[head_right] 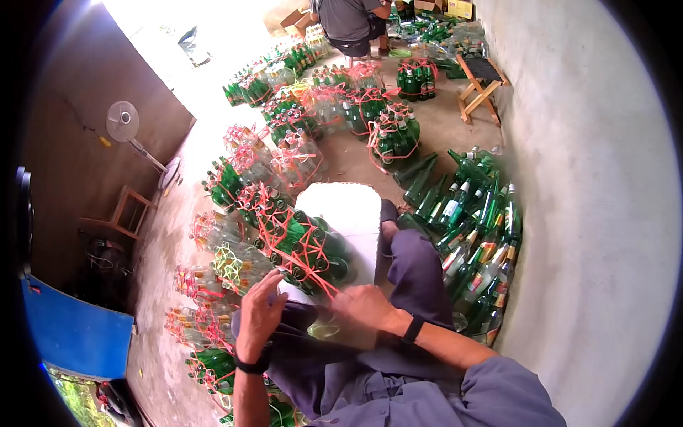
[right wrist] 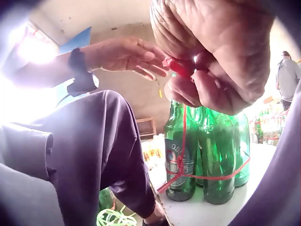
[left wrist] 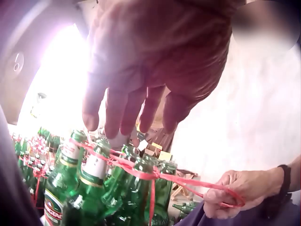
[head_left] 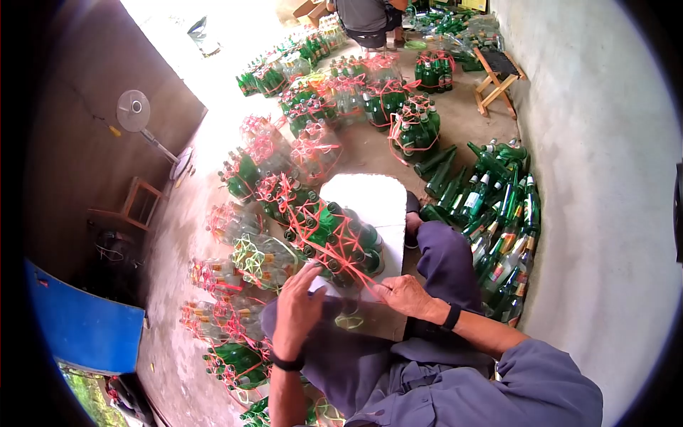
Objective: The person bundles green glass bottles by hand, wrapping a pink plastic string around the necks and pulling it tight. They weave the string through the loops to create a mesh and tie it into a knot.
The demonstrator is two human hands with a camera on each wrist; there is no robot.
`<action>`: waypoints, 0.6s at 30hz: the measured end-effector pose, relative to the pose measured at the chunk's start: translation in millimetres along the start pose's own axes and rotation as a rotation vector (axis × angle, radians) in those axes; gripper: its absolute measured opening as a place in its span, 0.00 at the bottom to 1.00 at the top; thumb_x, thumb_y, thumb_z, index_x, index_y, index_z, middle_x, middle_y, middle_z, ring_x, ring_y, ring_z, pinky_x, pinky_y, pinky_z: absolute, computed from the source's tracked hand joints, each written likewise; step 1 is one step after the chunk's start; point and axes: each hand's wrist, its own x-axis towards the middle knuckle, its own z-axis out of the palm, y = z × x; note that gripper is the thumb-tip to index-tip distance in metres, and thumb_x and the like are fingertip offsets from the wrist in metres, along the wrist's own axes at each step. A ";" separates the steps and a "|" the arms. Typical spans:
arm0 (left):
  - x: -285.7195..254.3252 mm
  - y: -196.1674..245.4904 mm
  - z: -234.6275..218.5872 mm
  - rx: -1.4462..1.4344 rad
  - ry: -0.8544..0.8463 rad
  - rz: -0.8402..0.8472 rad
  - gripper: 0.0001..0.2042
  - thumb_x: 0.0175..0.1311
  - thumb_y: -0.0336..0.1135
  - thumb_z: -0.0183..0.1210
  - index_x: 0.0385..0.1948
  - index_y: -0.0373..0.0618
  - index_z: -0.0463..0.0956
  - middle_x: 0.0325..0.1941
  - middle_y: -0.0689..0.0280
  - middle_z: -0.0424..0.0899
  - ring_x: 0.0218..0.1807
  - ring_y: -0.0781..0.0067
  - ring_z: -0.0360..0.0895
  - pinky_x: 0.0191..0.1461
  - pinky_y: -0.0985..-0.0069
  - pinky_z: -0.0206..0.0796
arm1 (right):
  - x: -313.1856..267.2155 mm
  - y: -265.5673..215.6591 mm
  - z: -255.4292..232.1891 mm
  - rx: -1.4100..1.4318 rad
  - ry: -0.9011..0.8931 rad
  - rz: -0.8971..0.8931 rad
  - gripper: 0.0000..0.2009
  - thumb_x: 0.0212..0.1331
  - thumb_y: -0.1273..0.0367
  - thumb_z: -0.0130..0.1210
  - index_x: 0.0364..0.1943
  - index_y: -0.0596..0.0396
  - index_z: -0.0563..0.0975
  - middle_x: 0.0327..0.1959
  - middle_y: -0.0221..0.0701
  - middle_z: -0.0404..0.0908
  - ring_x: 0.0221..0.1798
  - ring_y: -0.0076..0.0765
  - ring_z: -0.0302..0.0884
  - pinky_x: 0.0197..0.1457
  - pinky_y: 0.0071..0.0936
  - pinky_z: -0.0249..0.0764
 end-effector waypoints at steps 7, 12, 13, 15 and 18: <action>-58.7 -22.9 -48.4 0.024 0.059 -0.216 0.18 0.61 0.28 0.67 0.54 0.37 0.83 0.59 0.48 0.86 0.61 0.49 0.84 0.67 0.64 0.74 | 4.7 17.9 -26.0 0.181 0.067 0.378 0.16 0.68 0.58 0.60 0.33 0.58 0.85 0.30 0.46 0.86 0.36 0.58 0.85 0.40 0.47 0.80; -84.9 -45.5 -30.9 0.065 0.061 -0.112 0.16 0.62 0.29 0.67 0.52 0.39 0.83 0.59 0.54 0.86 0.69 0.53 0.78 0.72 0.59 0.66 | 14.8 22.6 -55.1 0.178 0.078 0.359 0.14 0.67 0.62 0.62 0.35 0.62 0.84 0.31 0.47 0.86 0.35 0.55 0.87 0.38 0.42 0.80; -87.3 -46.1 -28.4 0.003 0.065 -0.145 0.15 0.62 0.28 0.67 0.50 0.40 0.84 0.60 0.56 0.86 0.71 0.53 0.75 0.76 0.57 0.61 | 17.2 24.4 -61.1 0.193 0.062 0.367 0.14 0.66 0.62 0.62 0.36 0.62 0.84 0.31 0.48 0.86 0.35 0.55 0.87 0.38 0.42 0.80; -89.6 -44.8 -26.7 -0.043 0.086 -0.189 0.16 0.61 0.27 0.67 0.51 0.41 0.84 0.63 0.55 0.84 0.71 0.53 0.74 0.76 0.58 0.61 | 21.9 28.3 -72.5 0.158 0.055 0.349 0.12 0.66 0.64 0.61 0.37 0.62 0.84 0.32 0.48 0.86 0.37 0.55 0.87 0.39 0.41 0.80; -92.3 -47.2 -27.1 -0.102 0.106 -0.241 0.16 0.62 0.26 0.67 0.53 0.43 0.85 0.67 0.52 0.81 0.71 0.51 0.74 0.76 0.60 0.62 | 38.0 14.7 -96.6 0.133 0.046 0.307 0.12 0.65 0.65 0.59 0.37 0.62 0.85 0.31 0.47 0.85 0.35 0.54 0.86 0.41 0.39 0.80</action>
